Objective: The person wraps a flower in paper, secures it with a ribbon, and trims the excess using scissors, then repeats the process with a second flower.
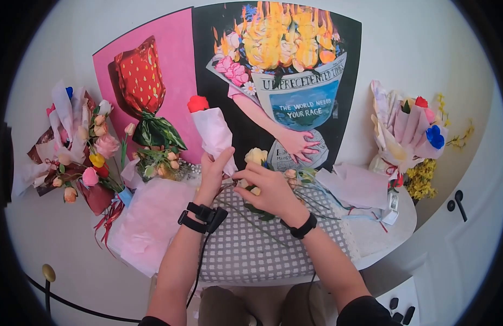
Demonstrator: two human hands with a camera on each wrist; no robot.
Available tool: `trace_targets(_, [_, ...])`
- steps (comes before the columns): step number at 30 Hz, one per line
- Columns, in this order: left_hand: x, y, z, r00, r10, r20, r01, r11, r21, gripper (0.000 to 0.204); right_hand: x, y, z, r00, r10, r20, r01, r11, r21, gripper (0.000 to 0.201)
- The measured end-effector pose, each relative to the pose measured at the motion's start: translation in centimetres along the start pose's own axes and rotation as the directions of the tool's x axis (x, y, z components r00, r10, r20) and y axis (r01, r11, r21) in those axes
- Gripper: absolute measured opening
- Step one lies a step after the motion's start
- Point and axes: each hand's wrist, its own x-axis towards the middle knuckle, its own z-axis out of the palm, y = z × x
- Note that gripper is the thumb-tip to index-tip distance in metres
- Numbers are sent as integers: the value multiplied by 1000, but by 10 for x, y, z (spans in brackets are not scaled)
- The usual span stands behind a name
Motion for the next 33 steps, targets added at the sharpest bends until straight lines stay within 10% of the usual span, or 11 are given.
trace_targets(6, [-4,-3,2,1000,-12,14,10,993,120,23,-3,-2,10,992,-121,30,122,992,-38,14])
trace_targets(14, [3,-18,-8,1000,5,-1,-5,1000,27,18,-11,-12,8,974,226,11,-210,887,412,8])
trace_targets(21, [-1,-11,-2,1000,-16,-13,16,999,-29,18,-6,1,32,842,477,-253,-129,632,764,7])
trace_targets(23, [-1,-10,-4,1000,-25,-13,25,1000,-11,17,-11,9,20,947,268,-175,-190,911,366,13])
trace_targets(33, [2,-16,-6,996,27,-88,-27,1000,-6,16,-8,-12,13,986,151,-76,-152,988,-19,19])
